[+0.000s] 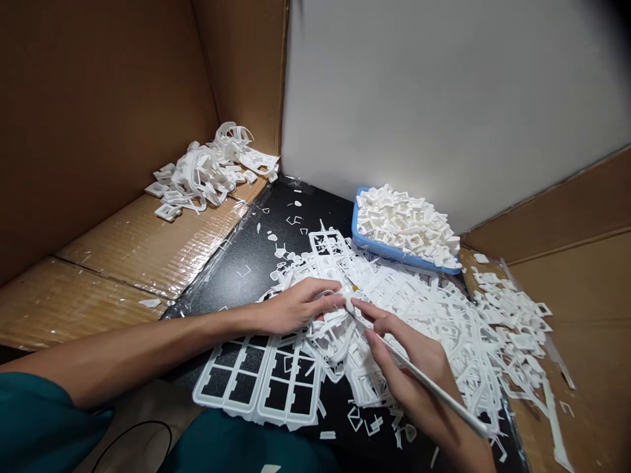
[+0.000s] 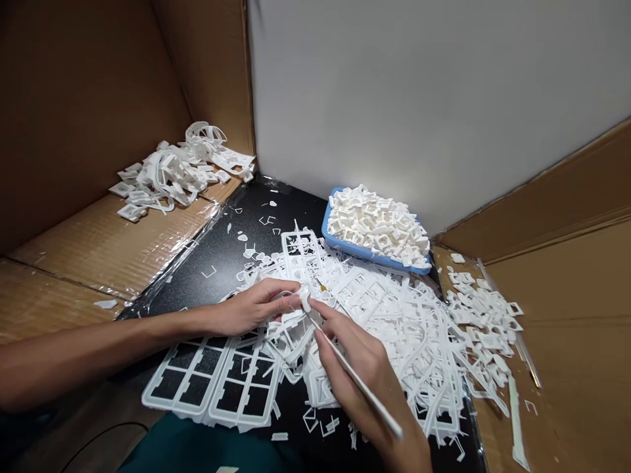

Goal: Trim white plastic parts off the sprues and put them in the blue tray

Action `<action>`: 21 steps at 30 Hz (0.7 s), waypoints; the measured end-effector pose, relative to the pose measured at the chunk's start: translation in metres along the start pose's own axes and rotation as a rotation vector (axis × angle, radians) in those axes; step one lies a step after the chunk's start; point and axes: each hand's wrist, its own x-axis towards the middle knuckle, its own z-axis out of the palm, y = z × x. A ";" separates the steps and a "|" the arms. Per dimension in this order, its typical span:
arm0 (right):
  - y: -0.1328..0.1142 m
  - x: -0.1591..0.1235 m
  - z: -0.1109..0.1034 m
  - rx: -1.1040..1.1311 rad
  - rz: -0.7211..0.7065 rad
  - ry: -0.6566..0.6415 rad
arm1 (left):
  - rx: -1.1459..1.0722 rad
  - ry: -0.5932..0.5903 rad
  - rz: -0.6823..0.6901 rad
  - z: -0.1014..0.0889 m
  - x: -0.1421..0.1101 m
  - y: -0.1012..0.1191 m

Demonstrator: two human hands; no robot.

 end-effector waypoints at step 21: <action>0.025 0.003 0.036 0.908 0.383 0.370 | -0.044 -0.097 -0.034 -0.008 -0.001 0.002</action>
